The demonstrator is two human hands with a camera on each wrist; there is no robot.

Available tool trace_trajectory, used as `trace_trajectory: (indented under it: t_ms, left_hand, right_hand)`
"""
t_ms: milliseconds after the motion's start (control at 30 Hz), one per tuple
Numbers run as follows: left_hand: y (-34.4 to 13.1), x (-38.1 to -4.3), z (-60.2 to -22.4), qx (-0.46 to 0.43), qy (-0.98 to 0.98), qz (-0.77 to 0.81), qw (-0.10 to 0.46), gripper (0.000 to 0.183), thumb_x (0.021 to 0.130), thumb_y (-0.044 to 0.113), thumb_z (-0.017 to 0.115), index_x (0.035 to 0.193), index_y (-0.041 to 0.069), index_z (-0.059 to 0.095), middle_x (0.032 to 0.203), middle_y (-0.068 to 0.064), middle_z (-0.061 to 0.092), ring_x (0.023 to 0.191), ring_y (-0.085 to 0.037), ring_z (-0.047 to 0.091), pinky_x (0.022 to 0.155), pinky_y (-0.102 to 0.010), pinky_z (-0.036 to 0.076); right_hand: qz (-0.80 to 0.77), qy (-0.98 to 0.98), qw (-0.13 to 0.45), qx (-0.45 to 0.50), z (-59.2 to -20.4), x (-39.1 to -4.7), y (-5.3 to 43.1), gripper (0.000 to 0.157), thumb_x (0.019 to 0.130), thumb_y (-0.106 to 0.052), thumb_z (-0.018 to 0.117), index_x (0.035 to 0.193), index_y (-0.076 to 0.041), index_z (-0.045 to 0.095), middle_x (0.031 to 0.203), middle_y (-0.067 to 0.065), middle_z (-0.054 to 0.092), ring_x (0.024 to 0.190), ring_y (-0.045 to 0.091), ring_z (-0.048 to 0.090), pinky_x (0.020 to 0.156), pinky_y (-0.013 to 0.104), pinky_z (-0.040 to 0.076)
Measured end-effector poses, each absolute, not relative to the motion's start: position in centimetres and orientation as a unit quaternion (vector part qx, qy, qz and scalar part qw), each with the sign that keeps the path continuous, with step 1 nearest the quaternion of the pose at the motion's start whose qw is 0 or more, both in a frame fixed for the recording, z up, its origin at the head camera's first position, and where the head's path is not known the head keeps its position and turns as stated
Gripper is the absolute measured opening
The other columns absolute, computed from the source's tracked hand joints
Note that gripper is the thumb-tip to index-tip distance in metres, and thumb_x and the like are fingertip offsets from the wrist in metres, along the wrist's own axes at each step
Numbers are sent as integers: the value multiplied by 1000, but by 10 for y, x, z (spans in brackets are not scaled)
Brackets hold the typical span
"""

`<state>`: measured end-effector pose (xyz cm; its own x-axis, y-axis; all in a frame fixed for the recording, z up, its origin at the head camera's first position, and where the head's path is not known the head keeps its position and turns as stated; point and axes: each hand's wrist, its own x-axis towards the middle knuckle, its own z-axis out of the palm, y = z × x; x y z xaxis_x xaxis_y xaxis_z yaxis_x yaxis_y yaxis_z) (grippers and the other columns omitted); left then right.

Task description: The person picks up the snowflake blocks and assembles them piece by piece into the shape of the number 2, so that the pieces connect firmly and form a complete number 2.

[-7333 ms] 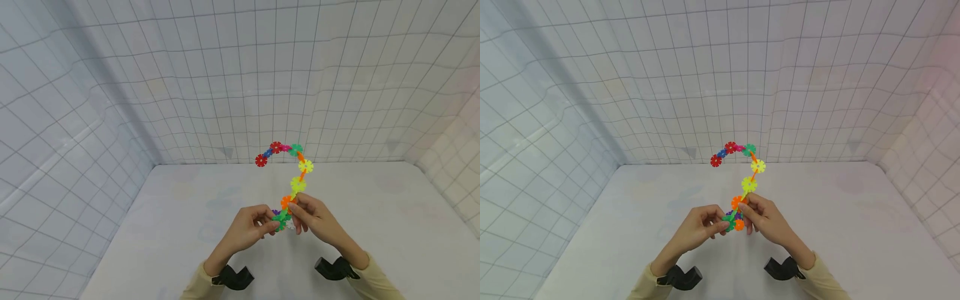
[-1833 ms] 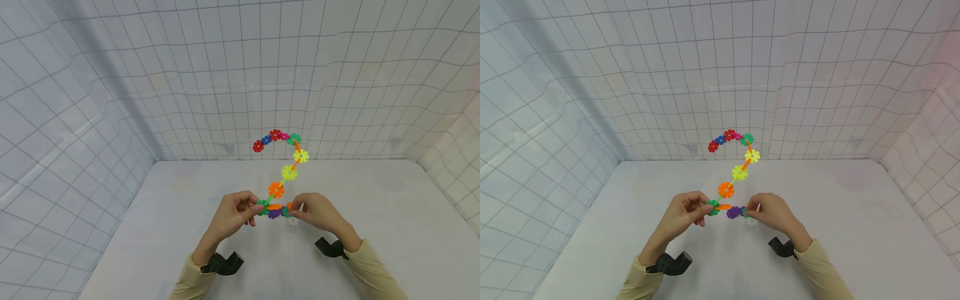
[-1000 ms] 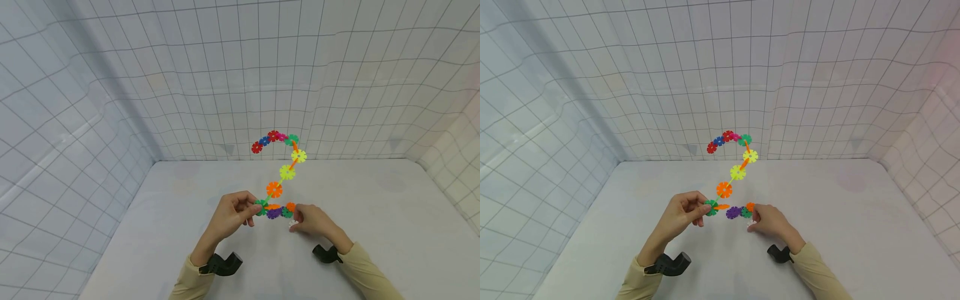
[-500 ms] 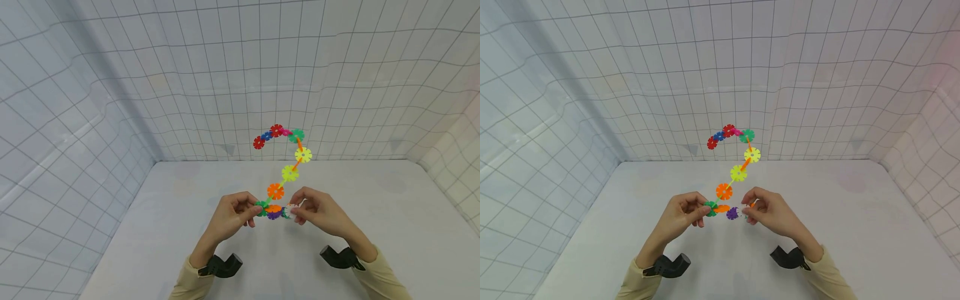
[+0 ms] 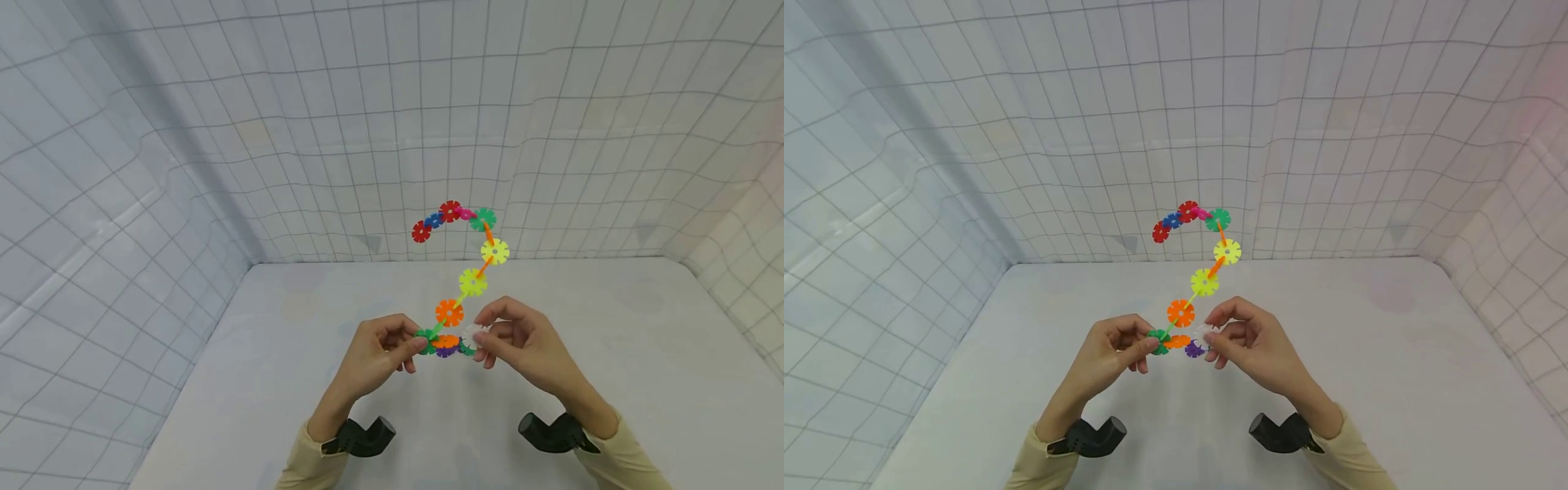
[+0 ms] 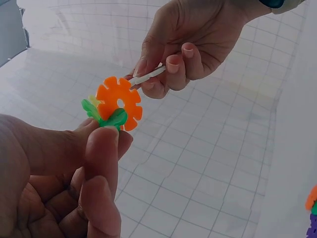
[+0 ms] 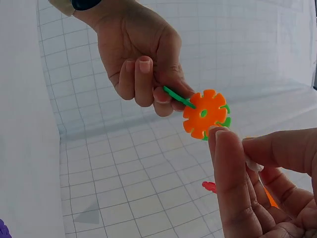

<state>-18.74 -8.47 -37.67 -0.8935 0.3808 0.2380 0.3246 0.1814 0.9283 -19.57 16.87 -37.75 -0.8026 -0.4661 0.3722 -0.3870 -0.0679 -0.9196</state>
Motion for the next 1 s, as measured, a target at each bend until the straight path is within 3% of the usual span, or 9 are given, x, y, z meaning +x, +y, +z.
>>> trace_trajectory:
  t_ms: [467, 1000]
  left_hand:
    - [-84, -187, -377, 242, 765, 596, 24, 8, 88, 7, 68, 89, 0, 66, 72, -5, 63, 52, -23, 60, 47, -26, 46]
    - [-83, -186, -376, 249, 758, 602, 28, 9, 88, 7, 67, 88, -2, 66, 71, -6, 63, 51, -28, 59, 46, -26, 47]
  right_hand:
    - [-660, 682, -2, -316, -380, -192, 165, 23, 85, 8, 65, 103, -3, 59, 78, 12, 65, 63, 26, 66, 54, 38, 54]
    - [-671, 667, -14, -324, -380, -188, 164, 18, 84, 12, 64, 97, 1, 60, 79, 13, 66, 62, 25, 66, 53, 36, 54]
